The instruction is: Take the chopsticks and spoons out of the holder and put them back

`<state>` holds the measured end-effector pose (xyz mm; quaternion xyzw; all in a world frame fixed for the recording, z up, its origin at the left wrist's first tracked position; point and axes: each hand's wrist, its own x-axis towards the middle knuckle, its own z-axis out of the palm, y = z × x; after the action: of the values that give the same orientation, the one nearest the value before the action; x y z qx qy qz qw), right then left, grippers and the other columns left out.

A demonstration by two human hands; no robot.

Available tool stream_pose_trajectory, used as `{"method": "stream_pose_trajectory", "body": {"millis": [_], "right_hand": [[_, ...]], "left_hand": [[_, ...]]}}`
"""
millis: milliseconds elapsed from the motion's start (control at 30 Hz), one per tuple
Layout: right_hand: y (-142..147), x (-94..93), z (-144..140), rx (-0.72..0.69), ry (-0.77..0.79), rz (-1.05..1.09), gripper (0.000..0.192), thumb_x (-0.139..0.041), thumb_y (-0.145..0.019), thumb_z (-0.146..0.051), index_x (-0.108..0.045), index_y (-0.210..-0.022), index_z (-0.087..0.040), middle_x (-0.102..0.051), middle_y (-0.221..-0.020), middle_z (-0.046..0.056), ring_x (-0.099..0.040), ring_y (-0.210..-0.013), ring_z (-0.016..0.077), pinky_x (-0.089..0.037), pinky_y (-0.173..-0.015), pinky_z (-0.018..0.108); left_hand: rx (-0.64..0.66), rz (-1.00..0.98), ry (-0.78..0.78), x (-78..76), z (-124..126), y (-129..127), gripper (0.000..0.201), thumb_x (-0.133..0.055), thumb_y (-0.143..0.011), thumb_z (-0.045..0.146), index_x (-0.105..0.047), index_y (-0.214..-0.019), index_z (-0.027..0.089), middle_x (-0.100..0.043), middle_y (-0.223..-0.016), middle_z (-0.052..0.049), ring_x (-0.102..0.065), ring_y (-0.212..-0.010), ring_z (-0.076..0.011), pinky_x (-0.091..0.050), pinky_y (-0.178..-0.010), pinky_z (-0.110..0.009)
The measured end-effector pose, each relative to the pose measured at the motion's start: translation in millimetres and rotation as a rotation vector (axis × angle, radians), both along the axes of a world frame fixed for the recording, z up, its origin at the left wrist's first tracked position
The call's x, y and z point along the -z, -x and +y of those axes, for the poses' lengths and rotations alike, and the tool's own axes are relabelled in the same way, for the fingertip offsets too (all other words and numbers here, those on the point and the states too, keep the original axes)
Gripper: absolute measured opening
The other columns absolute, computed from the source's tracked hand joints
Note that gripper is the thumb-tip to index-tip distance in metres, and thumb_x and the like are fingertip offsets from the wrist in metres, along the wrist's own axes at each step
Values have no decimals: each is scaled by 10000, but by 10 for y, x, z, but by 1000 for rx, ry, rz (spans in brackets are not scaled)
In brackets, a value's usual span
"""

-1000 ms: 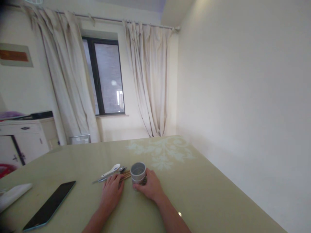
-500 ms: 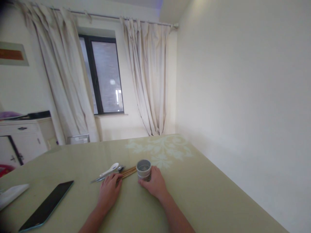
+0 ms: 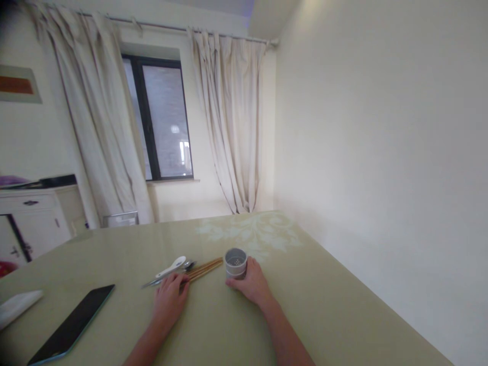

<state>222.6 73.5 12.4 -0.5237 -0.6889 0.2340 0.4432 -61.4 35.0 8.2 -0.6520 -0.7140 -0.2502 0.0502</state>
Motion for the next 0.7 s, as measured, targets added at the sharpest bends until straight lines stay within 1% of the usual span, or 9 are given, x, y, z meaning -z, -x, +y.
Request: {"method": "stream_pose_trajectory", "body": {"millis": [133, 233, 333, 433, 533, 600, 633, 700], "right_hand": [[112, -18, -127, -229, 6, 96, 836, -1003, -596, -413, -675, -1339, -215, -749, -1300, 130, -693, -1207, 383, -511, -1088, 578], [255, -68, -266, -346, 7, 104, 904, -1029, -573, -440, -671, -1376, -234, -729, -1353, 133, -675, -1249, 395, -500, -1118, 583], [380, -134, -386, -433, 5, 86, 886, -1034, -576, -461, -690, -1366, -259, -733, -1339, 117, -684, -1228, 389, -524, -1092, 559], [440, -190, -453, -499, -2, 76, 914, -1045, -554, -489, -697, -1374, -285, -735, -1340, 99, -683, -1224, 383, -517, -1099, 544], [426, -217, -465, -526, 33, 95, 952, -1042, -528, -549, -699, -1377, -291, -727, -1360, 96, -670, -1245, 388, -504, -1112, 535], [390, -221, -447, -532, 81, 126, 950, -992, -547, -673, -709, -1359, -268, -737, -1331, 108, -677, -1218, 390, -523, -1073, 523], [372, -219, -432, -544, 97, 155, 928, -922, -600, -764, -713, -1348, -255, -742, -1312, 117, -682, -1199, 386, -532, -1049, 514], [352, -201, -387, -564, 97, 229, 880, -680, -762, -913, -720, -1332, -244, -746, -1287, 127, -686, -1177, 367, -532, -1024, 495]], "left_hand": [[21, -13, 12, 23, 11, 3, 202, -550, -1006, 226, -751, -1020, 245, -747, -1159, -69, -656, -1149, -270, -473, -997, -424], [44, -13, 18, 47, 20, 8, 197, -551, -1005, 248, -747, -1022, 251, -747, -1150, -70, -652, -1145, -281, -467, -992, -438], [64, -14, 31, 63, 25, 15, 226, -522, -1018, 273, -747, -1019, 248, -753, -1151, -79, -654, -1151, -296, -470, -992, -463], [98, -30, 22, 57, 25, 20, 246, -495, -1022, 277, -736, -998, 238, -762, -1130, -83, -658, -1146, -302, -481, -1006, -482], [192, -131, -22, 41, 24, 22, 265, -454, -1034, 272, -716, -1037, 233, -773, -1125, -84, -688, -1120, -278, -515, -1006, -464], [251, -237, -50, 38, 27, 22, 287, -421, -1051, 291, -702, -1078, 240, -782, -1148, -79, -722, -1072, -252, -551, -977, -437], [271, -285, -63, 38, 28, 20, 292, -414, -1056, 304, -699, -1088, 247, -787, -1158, -75, -735, -1050, -243, -567, -962, -428], [302, -354, -100, 36, 29, 13, 295, -422, -1054, 331, -705, -1102, 260, -792, -1162, -68, -751, -1039, -240, -592, -953, -425]]}}
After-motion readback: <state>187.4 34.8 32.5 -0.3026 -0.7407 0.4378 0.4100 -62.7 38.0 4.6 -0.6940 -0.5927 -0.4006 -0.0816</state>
